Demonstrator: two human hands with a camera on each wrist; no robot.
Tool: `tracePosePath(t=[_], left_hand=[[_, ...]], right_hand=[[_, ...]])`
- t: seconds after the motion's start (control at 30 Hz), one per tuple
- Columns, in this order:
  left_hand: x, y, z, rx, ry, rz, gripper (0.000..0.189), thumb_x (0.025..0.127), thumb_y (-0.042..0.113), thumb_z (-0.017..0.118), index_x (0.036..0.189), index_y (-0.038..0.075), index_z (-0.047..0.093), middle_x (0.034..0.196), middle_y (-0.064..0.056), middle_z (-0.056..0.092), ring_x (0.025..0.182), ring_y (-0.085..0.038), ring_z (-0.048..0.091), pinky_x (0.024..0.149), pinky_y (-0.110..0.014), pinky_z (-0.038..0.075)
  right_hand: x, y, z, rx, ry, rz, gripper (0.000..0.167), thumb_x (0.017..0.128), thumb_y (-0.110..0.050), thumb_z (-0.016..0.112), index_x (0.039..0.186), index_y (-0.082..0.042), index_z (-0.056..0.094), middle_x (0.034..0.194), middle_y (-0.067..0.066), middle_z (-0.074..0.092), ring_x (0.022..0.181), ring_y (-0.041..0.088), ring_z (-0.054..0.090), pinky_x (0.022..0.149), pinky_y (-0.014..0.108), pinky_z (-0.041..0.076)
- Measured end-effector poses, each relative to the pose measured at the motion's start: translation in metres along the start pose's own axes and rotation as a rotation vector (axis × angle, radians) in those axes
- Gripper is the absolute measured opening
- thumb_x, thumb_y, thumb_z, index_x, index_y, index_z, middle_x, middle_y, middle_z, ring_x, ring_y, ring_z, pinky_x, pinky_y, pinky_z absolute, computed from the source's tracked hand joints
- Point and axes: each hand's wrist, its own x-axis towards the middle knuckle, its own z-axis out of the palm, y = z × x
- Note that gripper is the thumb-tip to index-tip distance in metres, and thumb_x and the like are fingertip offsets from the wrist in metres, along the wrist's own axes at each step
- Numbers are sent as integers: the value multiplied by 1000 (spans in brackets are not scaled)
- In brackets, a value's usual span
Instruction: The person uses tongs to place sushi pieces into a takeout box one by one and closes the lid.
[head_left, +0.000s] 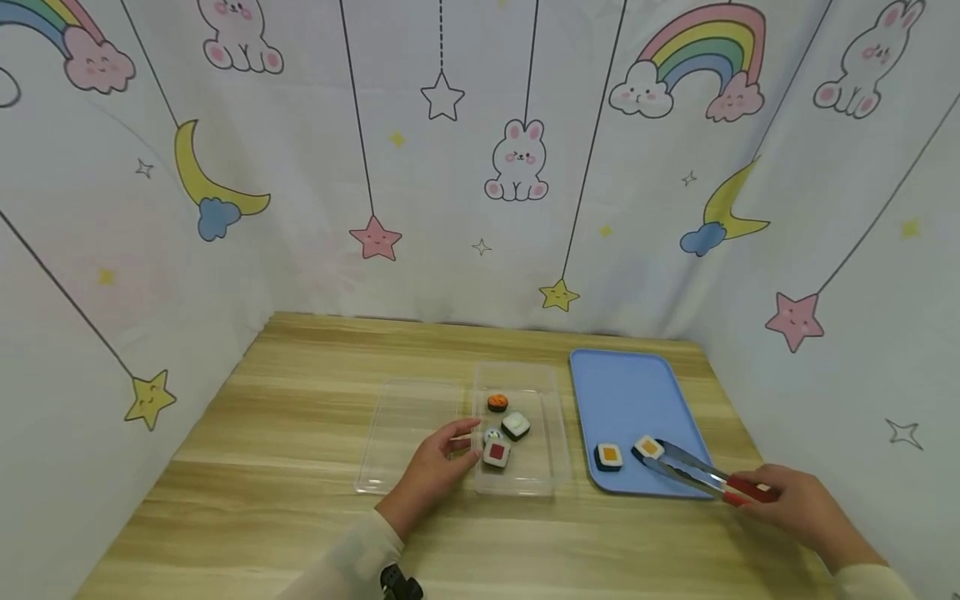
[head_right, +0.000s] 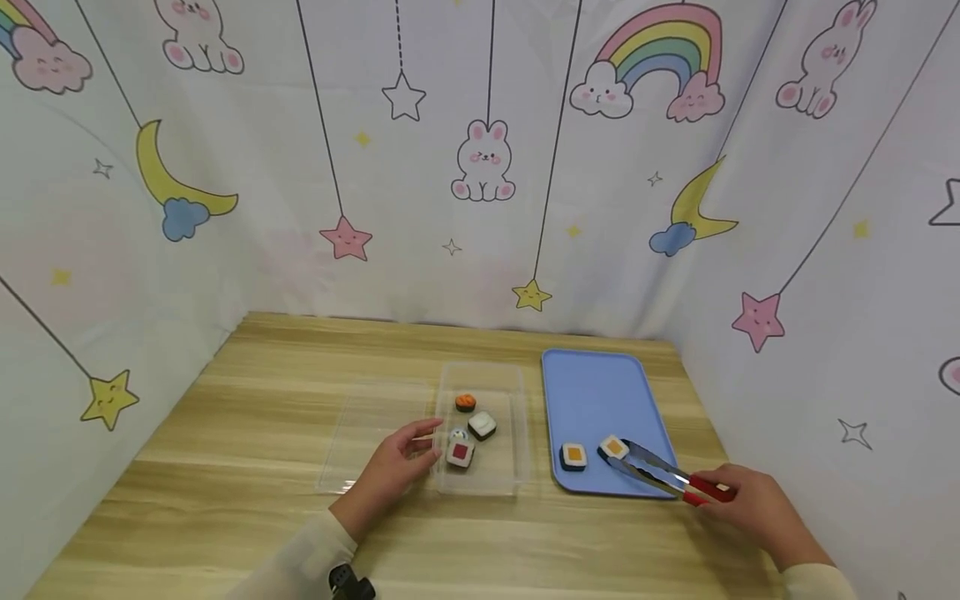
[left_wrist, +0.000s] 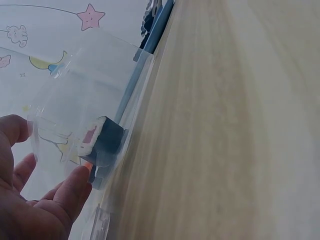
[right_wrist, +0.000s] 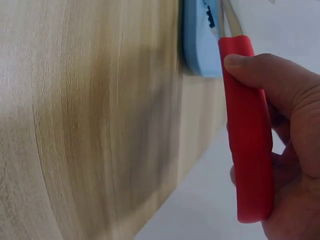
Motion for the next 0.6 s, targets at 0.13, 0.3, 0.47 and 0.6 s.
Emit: tracePosePath(t=[0.13,0.3,0.47,0.6], left_hand=[[0,-1,-1,3,-9,-9,49,96,16,75,143,11,62,148,-16,57,128,-38,61,102,-54,52],[-2,-1,0,-5,-9,-19,48,97,12,73,143,9,61,147,-20,57,128,-41,60,101,-56,51],[-2,1,-1,-4,-10,-16,46,97,11,73,142,10,62,146,-19,57,128,-39,61,101,-55,52],[-1,2,-1,-3,-12,-10,46,98,12,73,143,10,62,147,-18,58,128,-38,61,101,-55,52]], right_hand=[[1,-1,2,-9,7,-25,40,74,-19,93,109,-5,80,97,4,73,71,0,63,63,25,54],[2,-5,0,23,-27,0,42,76,-20,92,112,-3,79,101,8,72,73,4,66,62,25,54],[12,-18,-4,56,-14,3,43,78,-23,92,114,-3,78,102,9,72,75,5,65,62,25,54],[28,-41,-12,79,11,-24,45,80,-25,91,116,-4,78,103,8,73,77,4,64,63,25,54]])
